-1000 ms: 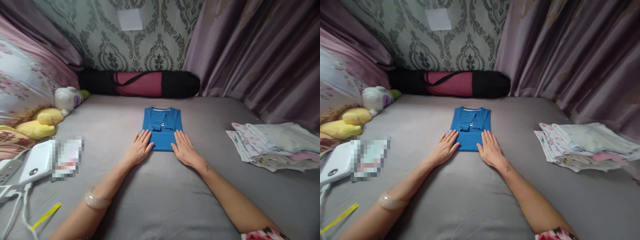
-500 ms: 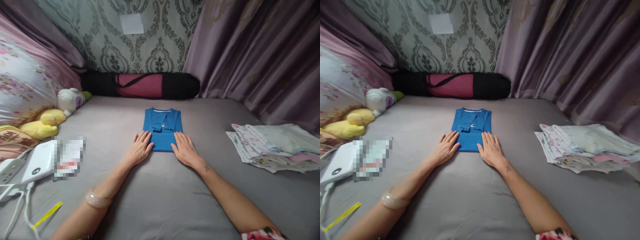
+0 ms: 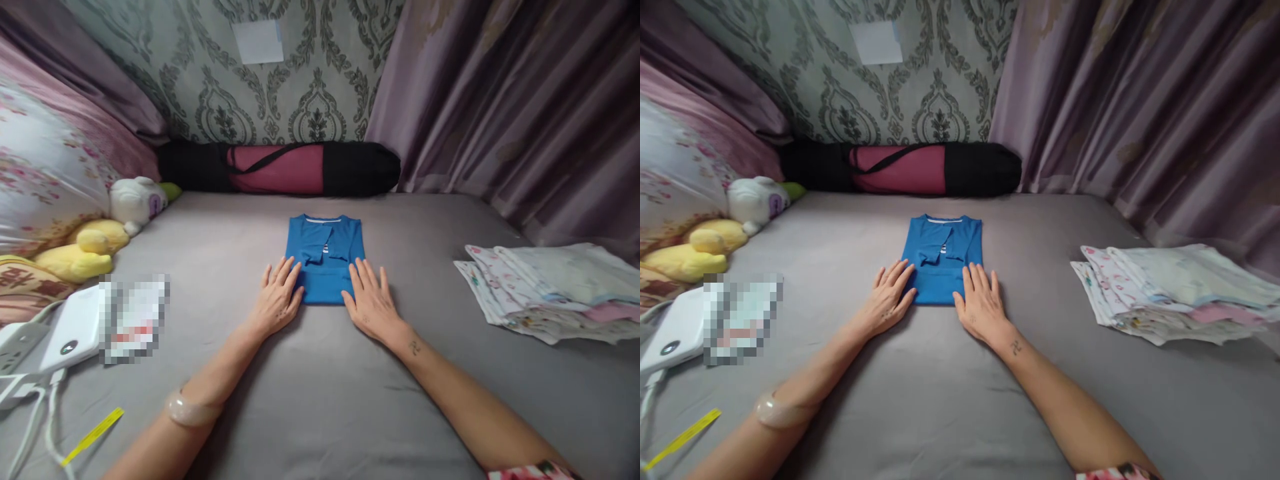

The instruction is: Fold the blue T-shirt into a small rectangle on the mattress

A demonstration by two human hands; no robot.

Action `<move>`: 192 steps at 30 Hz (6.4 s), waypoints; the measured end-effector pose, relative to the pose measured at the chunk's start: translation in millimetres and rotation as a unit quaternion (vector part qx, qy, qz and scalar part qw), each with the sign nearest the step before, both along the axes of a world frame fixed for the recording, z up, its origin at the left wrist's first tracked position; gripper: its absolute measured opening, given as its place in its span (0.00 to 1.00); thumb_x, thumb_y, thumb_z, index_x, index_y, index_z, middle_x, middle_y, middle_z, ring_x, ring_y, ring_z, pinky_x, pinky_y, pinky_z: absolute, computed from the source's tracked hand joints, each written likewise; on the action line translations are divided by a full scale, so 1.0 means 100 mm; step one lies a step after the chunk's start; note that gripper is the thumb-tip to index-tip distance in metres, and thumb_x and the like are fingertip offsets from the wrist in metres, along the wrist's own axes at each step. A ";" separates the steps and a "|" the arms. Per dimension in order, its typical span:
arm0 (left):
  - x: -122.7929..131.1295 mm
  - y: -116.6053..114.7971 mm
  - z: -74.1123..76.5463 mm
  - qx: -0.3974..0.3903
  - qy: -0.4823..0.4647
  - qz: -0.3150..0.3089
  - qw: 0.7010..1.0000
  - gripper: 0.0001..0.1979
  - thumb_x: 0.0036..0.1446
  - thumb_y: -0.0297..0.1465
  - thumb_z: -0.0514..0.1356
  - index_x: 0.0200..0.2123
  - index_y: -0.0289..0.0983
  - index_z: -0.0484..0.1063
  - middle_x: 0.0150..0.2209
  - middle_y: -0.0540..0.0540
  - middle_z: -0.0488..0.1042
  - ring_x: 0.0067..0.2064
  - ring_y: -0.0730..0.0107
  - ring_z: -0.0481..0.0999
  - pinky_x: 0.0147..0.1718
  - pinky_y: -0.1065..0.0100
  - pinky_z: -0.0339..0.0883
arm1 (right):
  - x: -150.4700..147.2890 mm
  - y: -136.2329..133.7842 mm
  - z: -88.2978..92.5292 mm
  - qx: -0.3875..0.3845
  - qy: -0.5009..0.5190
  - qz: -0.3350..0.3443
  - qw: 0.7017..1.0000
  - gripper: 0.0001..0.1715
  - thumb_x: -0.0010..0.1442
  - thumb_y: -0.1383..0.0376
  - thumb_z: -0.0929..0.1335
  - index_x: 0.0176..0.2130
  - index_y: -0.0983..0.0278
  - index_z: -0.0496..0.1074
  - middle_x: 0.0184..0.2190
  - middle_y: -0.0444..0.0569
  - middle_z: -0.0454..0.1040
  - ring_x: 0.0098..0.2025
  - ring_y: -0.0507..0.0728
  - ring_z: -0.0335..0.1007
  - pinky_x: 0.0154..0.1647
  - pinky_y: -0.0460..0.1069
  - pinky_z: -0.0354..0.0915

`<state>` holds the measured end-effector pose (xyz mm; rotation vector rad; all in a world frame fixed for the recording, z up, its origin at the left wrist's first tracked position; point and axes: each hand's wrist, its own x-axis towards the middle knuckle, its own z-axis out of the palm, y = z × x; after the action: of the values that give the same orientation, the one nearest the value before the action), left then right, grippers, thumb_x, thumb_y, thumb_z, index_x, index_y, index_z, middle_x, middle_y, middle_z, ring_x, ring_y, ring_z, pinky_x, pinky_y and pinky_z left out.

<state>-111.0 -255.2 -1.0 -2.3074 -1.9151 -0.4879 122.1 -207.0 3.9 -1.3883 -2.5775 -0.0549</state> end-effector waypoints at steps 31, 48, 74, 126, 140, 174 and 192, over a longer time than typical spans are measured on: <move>0.12 0.04 -0.05 -0.079 0.033 -0.085 0.993 0.29 0.65 0.49 0.44 0.65 0.45 0.54 0.68 0.41 0.52 0.69 0.49 0.45 0.61 0.38 0.43 | -0.03 0.04 0.02 -0.076 -0.037 0.136 0.987 0.29 0.68 0.56 0.55 0.66 0.50 0.52 0.69 0.49 0.46 0.70 0.70 0.33 0.62 0.74 0.40; 0.09 0.00 0.17 -0.053 0.048 -0.209 0.975 0.17 0.68 0.32 0.44 0.49 0.38 0.71 0.49 0.40 0.74 0.52 0.62 0.72 0.50 0.61 0.65 | 0.10 0.03 0.00 -0.073 -0.002 0.178 0.981 0.30 0.68 0.56 0.57 0.66 0.62 0.55 0.67 0.53 0.52 0.69 0.60 0.40 0.67 0.65 0.37; -0.36 0.07 0.05 -0.045 0.035 -0.126 0.990 0.35 0.48 0.18 0.48 0.62 0.33 0.59 0.63 0.39 0.62 0.65 0.64 0.59 0.63 0.58 0.54 | 0.30 0.25 -0.04 -0.003 -0.001 0.138 0.990 0.37 0.55 0.82 0.55 0.62 0.72 0.60 0.63 0.58 0.60 0.65 0.57 0.54 0.65 0.56 0.55; 0.19 0.49 0.10 -0.090 -0.112 0.294 0.945 0.16 0.68 0.35 0.43 0.46 0.33 0.67 0.38 0.34 0.77 0.41 0.54 0.78 0.38 0.62 0.67 | -0.12 0.50 0.13 -0.121 0.073 -0.263 0.954 0.22 0.70 0.58 0.52 0.50 0.63 0.67 0.40 0.58 0.77 0.43 0.63 0.74 0.42 0.53 0.63; 0.13 0.59 0.11 -0.121 -0.075 0.303 0.942 0.20 0.66 0.36 0.42 0.46 0.33 0.70 0.38 0.31 0.78 0.41 0.50 0.79 0.38 0.58 0.68 | -0.16 0.56 0.15 -0.128 0.073 -0.290 0.946 0.22 0.68 0.59 0.55 0.48 0.69 0.69 0.42 0.64 0.76 0.45 0.66 0.74 0.44 0.55 0.65; 0.37 0.58 -0.02 -0.111 0.003 0.076 0.991 0.26 0.66 0.38 0.43 0.64 0.39 0.56 0.67 0.41 0.54 0.68 0.51 0.48 0.62 0.44 0.43 | -0.54 0.45 0.10 -0.100 -0.015 0.079 0.992 0.33 0.65 0.63 0.52 0.66 0.73 0.53 0.67 0.54 0.52 0.69 0.61 0.43 0.68 0.58 0.37; 0.28 0.59 -0.02 -0.101 -0.004 0.097 0.990 0.29 0.66 0.45 0.40 0.65 0.37 0.56 0.68 0.38 0.50 0.69 0.49 0.45 0.63 0.43 0.40 | -0.45 0.49 0.14 -0.095 0.015 0.038 0.995 0.34 0.68 0.59 0.50 0.65 0.74 0.53 0.67 0.56 0.50 0.69 0.59 0.41 0.68 0.57 0.37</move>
<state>-83.4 -196.0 -2.7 -2.1989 -2.2589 -0.2956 77.5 -158.3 17.8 -1.3395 -2.6652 0.2269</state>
